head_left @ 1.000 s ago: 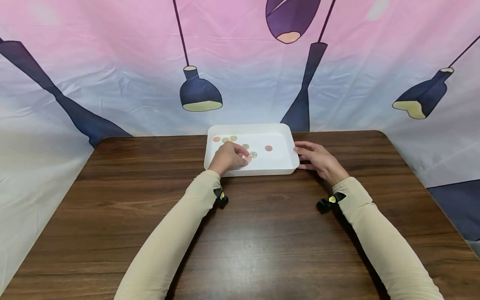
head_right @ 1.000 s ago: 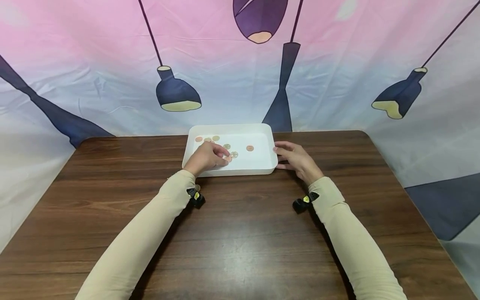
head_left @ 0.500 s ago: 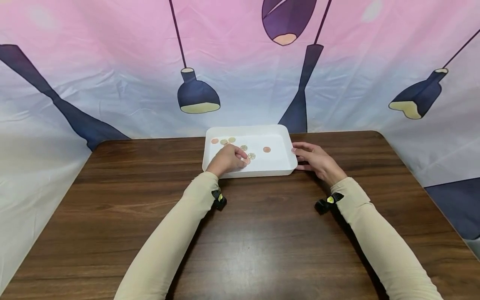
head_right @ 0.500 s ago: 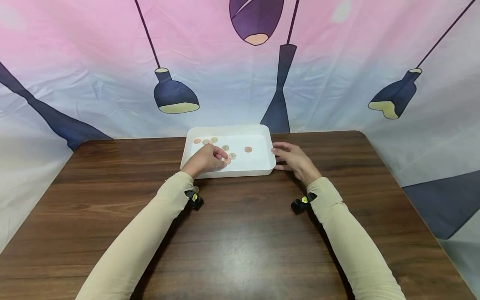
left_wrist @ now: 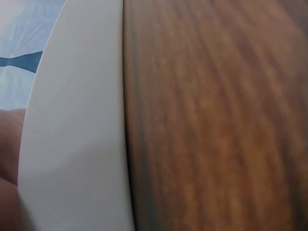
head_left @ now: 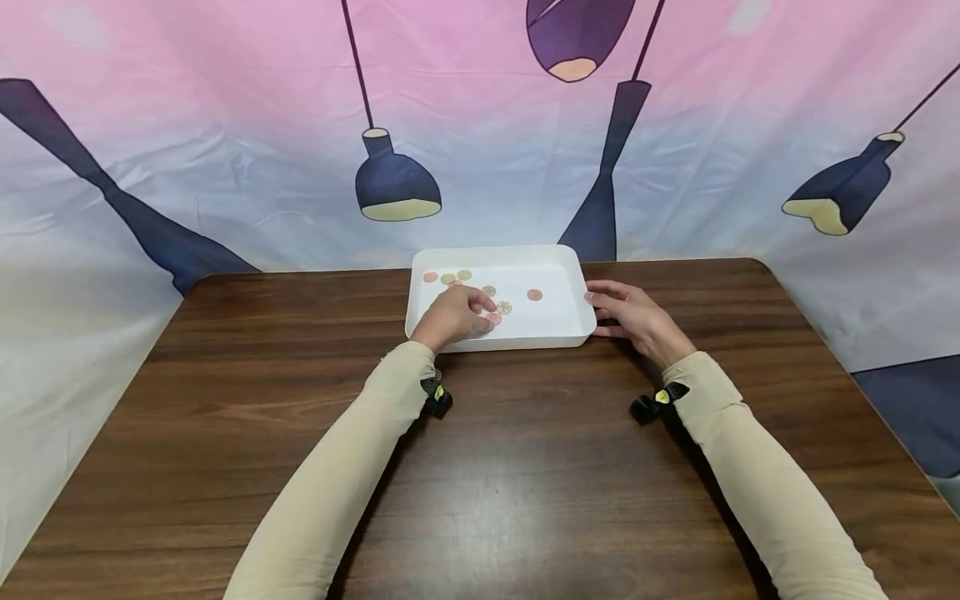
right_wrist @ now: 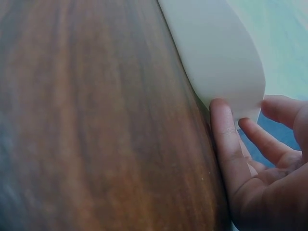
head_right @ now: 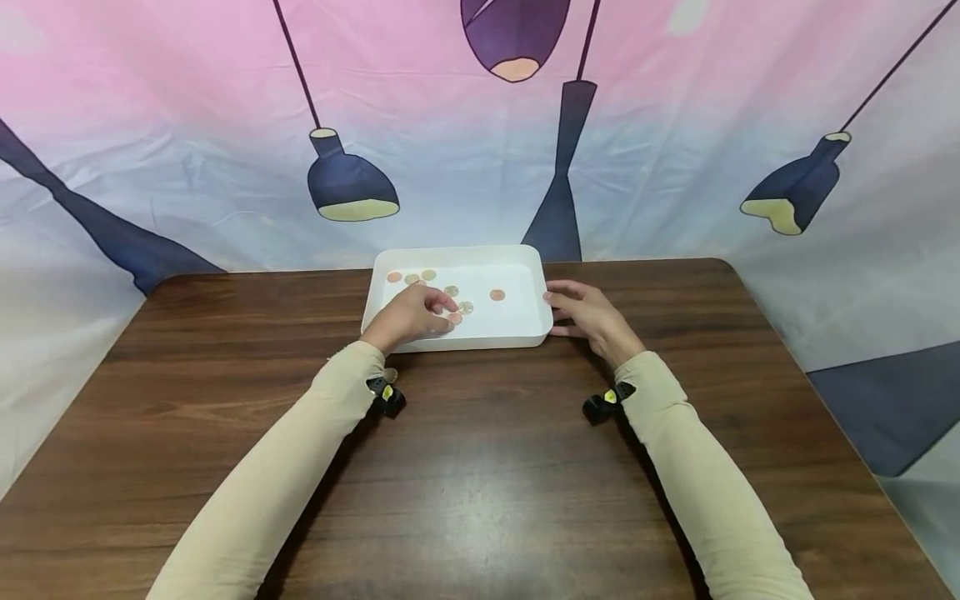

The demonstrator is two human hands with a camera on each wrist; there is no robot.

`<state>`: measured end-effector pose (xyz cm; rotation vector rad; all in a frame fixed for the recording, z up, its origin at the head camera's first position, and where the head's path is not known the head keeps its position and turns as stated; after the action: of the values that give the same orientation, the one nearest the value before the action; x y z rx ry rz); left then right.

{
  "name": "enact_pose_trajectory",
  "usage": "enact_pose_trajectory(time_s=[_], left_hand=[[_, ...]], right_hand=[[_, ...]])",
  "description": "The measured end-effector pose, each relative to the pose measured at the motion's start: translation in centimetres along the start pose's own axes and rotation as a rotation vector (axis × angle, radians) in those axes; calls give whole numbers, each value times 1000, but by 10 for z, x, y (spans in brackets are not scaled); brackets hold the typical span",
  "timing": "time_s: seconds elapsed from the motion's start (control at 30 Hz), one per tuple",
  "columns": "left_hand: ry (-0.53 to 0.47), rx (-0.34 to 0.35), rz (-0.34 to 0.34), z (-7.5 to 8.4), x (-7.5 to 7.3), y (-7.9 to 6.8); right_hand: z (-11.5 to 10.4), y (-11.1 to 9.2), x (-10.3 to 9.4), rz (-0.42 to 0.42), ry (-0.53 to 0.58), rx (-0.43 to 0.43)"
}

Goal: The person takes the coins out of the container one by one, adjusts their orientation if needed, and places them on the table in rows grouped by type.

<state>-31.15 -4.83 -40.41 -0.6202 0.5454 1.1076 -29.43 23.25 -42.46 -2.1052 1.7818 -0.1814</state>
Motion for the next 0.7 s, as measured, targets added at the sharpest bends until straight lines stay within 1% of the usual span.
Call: enact_pose_trajectory(time_s=[0.13, 0.27, 0.4, 0.53, 0.7], left_hand=[[9, -3, -5, 1, 1, 0], [50, -4, -40, 2, 2, 0], [78, 20, -77, 4, 3, 1], [84, 40, -97, 4, 4, 1], [49, 56, -95, 3, 5, 1]], right_hand=[[0, -2, -1, -3, 3, 5], [-1, -2, 1, -12, 3, 1], [-1, 0, 0, -10, 3, -7], [0, -1, -2, -8, 5, -4], [1, 0, -2, -10, 5, -4]])
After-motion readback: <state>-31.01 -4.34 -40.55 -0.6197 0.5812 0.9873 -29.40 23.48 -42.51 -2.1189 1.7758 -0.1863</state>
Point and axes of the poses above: each hand's wrist, its own y-axis towards the middle knuckle, its own x-axis out of the palm, z = x × y, the point moved 5 cm from there along y, towards the middle knuckle, and after that the axes turned 3 degrees about x, right-handed, at the moved point
